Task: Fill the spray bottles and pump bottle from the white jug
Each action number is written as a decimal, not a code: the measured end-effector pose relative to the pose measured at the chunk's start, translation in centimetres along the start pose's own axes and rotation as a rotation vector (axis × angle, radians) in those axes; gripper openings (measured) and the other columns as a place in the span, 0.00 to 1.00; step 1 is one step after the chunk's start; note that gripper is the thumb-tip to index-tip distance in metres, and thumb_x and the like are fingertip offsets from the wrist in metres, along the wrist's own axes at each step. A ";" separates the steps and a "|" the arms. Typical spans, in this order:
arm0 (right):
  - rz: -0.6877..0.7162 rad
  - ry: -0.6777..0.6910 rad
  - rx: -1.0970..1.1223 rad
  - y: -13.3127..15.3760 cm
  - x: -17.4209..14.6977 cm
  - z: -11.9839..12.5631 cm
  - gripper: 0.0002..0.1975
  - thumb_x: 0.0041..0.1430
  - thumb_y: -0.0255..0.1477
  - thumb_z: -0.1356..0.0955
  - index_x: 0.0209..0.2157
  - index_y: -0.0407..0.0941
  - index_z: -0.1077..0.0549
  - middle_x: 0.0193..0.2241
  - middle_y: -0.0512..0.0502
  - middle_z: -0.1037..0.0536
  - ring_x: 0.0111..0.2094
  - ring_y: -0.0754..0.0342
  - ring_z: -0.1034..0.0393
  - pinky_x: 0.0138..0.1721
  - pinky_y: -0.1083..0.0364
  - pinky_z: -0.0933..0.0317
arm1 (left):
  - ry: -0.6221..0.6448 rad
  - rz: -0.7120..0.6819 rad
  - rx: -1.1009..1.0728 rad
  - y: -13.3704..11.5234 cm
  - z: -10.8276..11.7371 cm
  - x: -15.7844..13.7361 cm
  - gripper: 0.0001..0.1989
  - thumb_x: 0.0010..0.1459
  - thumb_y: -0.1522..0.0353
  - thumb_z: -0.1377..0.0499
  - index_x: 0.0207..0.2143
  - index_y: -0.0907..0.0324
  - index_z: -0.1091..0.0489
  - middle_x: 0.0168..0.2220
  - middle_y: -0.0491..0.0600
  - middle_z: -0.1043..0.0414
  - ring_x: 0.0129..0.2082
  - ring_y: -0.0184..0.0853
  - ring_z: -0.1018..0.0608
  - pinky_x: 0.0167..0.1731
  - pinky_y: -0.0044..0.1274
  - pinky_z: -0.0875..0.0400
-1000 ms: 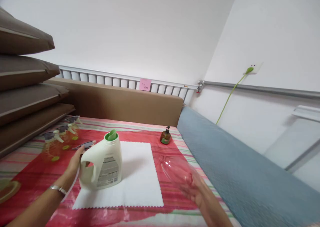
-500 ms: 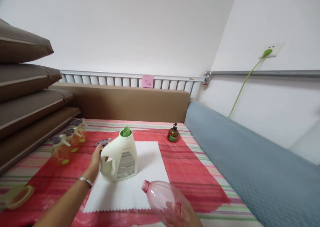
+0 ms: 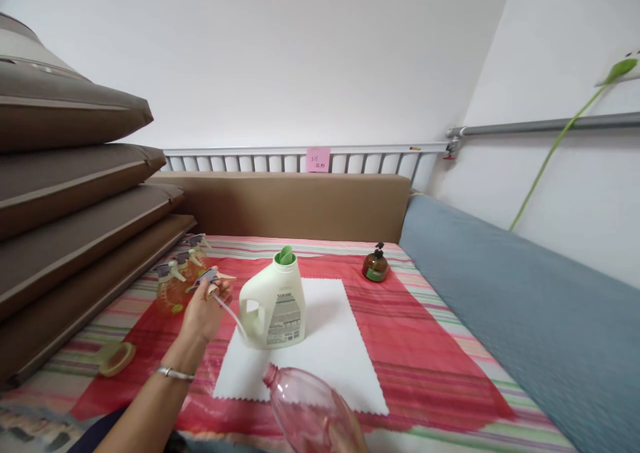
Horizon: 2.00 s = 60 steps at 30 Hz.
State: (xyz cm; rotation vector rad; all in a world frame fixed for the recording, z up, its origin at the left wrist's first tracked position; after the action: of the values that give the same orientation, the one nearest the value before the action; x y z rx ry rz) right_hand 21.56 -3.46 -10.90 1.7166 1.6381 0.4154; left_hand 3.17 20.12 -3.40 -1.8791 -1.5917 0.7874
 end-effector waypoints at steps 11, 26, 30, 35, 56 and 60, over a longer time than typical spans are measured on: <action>-0.089 -0.234 0.142 -4.1 -1.5 1.7 0.49 0.34 0.40 0.24 0.57 0.60 0.52 0.29 0.57 0.25 0.33 0.48 0.25 0.32 0.53 0.38 | 0.024 -0.309 -0.149 -5.9 -1.8 -6.1 0.10 0.51 0.60 0.42 0.33 0.56 0.31 0.26 0.42 0.30 0.29 0.28 0.27 0.37 0.25 0.35; 0.047 -0.170 0.184 -1.8 -1.8 -4.6 0.47 0.36 0.39 0.24 0.57 0.55 0.49 0.37 0.50 0.24 0.37 0.47 0.27 0.40 0.47 0.37 | 0.266 -0.001 -0.068 2.5 -7.6 -13.4 0.13 0.52 0.57 0.42 0.32 0.57 0.30 0.31 0.49 0.28 0.36 0.34 0.26 0.41 0.27 0.36; 0.033 -0.146 0.180 -1.4 -2.2 -5.3 0.48 0.36 0.40 0.25 0.57 0.54 0.51 0.34 0.51 0.24 0.36 0.45 0.26 0.38 0.48 0.36 | 0.310 0.025 -0.090 2.5 -7.7 -14.1 0.14 0.52 0.57 0.42 0.33 0.57 0.30 0.31 0.48 0.28 0.35 0.34 0.26 0.43 0.28 0.36; -0.192 -0.036 0.055 -2.8 -2.8 -6.1 0.42 0.46 0.52 0.34 0.57 0.48 0.52 0.28 0.47 0.22 0.26 0.48 0.25 0.23 0.56 0.36 | 0.352 0.046 -0.027 2.2 -7.8 -14.4 0.15 0.52 0.56 0.43 0.32 0.59 0.31 0.28 0.50 0.27 0.34 0.36 0.25 0.43 0.30 0.35; -0.194 0.101 0.183 -3.8 -2.0 -6.1 0.32 0.45 0.50 0.32 0.51 0.52 0.35 0.32 0.46 0.21 0.23 0.60 0.30 0.25 0.61 0.37 | 0.291 -0.106 0.101 -0.6 -7.4 -15.6 0.15 0.53 0.56 0.44 0.29 0.58 0.32 0.23 0.49 0.30 0.31 0.40 0.25 0.37 0.31 0.32; 0.096 0.051 0.081 -1.7 -2.0 -5.6 0.54 0.31 0.35 0.22 0.59 0.58 0.52 0.47 0.43 0.27 0.32 0.54 0.28 0.33 0.55 0.35 | 0.164 -0.201 0.122 -1.5 -5.6 -15.2 0.14 0.54 0.56 0.46 0.29 0.57 0.32 0.25 0.48 0.29 0.31 0.38 0.25 0.38 0.28 0.32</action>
State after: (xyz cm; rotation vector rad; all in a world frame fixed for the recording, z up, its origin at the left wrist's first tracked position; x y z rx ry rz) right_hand 16.28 -4.01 -7.69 1.8647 1.6332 0.4473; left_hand 4.35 5.09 2.74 -1.6242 -1.5634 0.6131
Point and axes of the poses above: each hand's wrist, its own x-axis towards the middle knuckle, its own z-axis out of the back of the hand, y = z × x, the point moved 9 cm from there along x, towards the middle knuckle
